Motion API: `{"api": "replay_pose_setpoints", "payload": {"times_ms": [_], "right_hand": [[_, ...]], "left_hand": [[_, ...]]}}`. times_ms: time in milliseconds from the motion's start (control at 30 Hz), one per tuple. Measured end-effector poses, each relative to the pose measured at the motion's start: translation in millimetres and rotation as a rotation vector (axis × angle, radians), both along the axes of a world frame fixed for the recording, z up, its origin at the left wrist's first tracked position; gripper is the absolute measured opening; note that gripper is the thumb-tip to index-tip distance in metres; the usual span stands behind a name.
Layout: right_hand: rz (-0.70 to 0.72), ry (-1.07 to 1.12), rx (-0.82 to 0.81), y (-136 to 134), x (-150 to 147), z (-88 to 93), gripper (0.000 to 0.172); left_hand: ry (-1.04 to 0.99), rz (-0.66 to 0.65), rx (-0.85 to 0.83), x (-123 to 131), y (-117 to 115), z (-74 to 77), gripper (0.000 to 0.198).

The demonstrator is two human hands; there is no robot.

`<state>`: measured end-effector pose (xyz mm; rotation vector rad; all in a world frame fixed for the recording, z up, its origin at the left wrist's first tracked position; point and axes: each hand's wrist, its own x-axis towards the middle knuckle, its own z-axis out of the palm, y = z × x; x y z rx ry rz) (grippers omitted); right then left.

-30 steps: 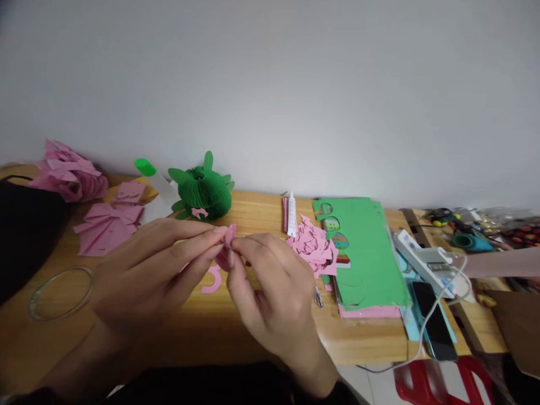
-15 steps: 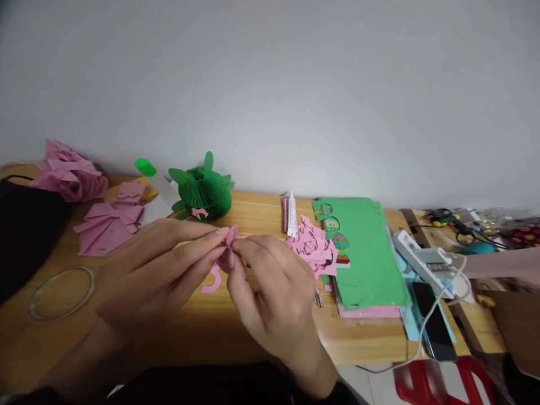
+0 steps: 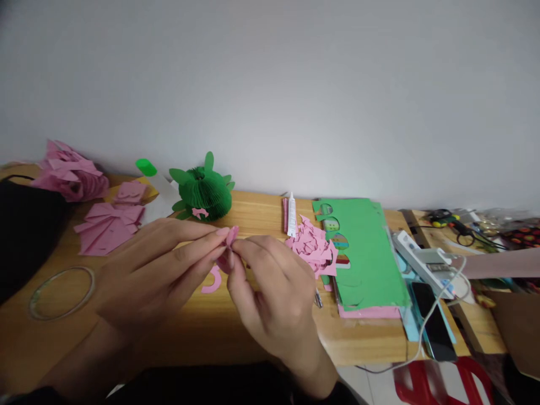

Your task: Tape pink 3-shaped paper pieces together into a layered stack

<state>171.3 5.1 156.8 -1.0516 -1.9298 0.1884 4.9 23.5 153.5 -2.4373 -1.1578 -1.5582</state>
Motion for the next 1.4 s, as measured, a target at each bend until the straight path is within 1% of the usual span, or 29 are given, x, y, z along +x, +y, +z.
{"api": "replay_pose_setpoints", "payload": {"times_ms": [100,233,367,533,700,867,967,1067,1167,1267,1333,1400], "right_hand": [[0.007,0.005,0.002,0,0,-0.3,0.019],[0.005,0.008,0.001,0,-1,-0.4,0.017],[0.017,0.007,-0.004,0,0,0.0,0.016],[0.015,0.006,-0.006,0,0,-0.2,0.017],[0.006,-0.011,0.001,0,0,-0.4,0.016],[0.014,-0.018,0.005,0,1,-0.2,0.016],[0.001,0.003,-0.017,-1,-1,0.0,0.016],[-0.064,0.123,-0.090,2,-2,-2.3,0.015],[-0.148,0.360,-0.208,9,-2,-7.5,0.012],[-0.170,0.556,-0.296,16,0,-12.8,0.008],[-0.166,0.595,-0.309,17,-1,-14.8,0.006],[-0.155,0.581,-0.304,16,-2,-15.1,0.004]], "left_hand": [[0.007,0.012,-0.036,1,-1,0.0,0.016],[0.015,-0.005,-0.010,3,-2,0.6,0.017],[0.024,0.020,-0.036,2,-2,1.8,0.016],[0.045,0.022,-0.037,1,-4,1.6,0.016],[0.029,-0.006,0.004,0,-2,-0.6,0.013],[0.064,0.000,0.021,1,-2,0.8,0.011],[0.070,-0.011,0.018,1,-1,-0.9,0.011],[0.054,0.016,-0.032,1,0,-5.5,0.011],[0.081,0.066,-0.061,3,2,-10.1,0.018],[0.119,0.072,-0.085,6,4,-13.3,0.022],[0.117,0.077,-0.097,9,4,-15.1,0.020],[0.111,0.092,-0.104,12,3,-16.9,0.018]]}}
